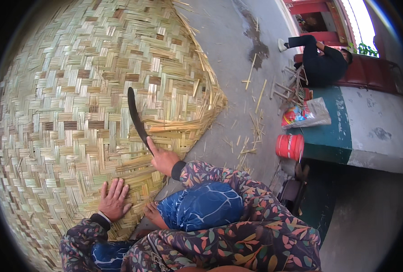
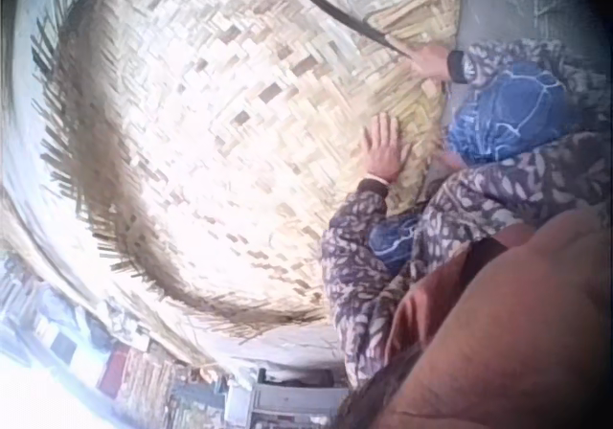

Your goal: The person sits on the floor and uses a knife to trim and secure the edges of a woven mat. They repeatedly tap the mat's edge with the knife and tuck in loose strands to finish the border.

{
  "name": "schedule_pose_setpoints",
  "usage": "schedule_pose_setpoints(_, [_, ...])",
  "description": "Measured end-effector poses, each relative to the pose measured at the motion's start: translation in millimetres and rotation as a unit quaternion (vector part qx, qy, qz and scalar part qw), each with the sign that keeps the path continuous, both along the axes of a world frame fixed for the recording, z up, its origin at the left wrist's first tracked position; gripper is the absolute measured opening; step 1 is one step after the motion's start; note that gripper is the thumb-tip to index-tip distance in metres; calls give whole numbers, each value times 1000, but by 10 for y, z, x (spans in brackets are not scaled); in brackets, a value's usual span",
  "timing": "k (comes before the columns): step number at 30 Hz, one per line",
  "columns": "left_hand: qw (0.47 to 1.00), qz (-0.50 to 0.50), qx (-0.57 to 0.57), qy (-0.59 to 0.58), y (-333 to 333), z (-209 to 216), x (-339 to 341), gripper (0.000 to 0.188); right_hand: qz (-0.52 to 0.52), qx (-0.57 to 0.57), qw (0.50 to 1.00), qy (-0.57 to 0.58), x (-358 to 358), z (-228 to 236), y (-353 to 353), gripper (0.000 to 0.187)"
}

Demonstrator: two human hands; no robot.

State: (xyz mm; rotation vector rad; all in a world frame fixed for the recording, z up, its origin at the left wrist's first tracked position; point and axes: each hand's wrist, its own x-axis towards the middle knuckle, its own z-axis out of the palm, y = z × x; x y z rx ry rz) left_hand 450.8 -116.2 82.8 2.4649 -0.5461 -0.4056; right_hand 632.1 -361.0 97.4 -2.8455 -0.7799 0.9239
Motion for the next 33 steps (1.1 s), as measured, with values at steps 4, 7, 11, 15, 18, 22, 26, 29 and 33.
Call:
schedule_pose_setpoints(4, [999,5,25,-22,0,34,-8,76,-18,-1,998,53,93,164,79,83])
schedule_pose_setpoints(7, [999,14,13,-25,-24,30,-22,78,-46,-21,994,102,175,482,181,82])
schedule_pose_setpoints(11, [1000,11,18,-1,-14,88,-17,79,-88,-13,987,131,-41,1005,251,82])
schedule_pose_setpoints(15, [1000,-1,14,21,17,127,22,79,-78,60,966,240,116,1777,258,82])
schedule_pose_setpoints(18, [1000,6,6,10,-48,239,67,78,-27,142,965,219,273,1970,217,82])
schedule_pose_setpoints(22, [1000,27,-3,-15,-121,192,99,76,22,73,981,179,699,2060,468,82])
schedule_pose_setpoints(26, [998,44,17,-34,-5,92,9,75,70,35,968,237,705,1855,774,79])
schedule_pose_setpoints(29, [999,34,2,-36,68,-9,-67,73,123,168,953,221,563,1434,593,73])
schedule_pose_setpoints(33, [997,34,-42,-48,41,-261,-246,81,221,134,930,261,441,1554,796,70])
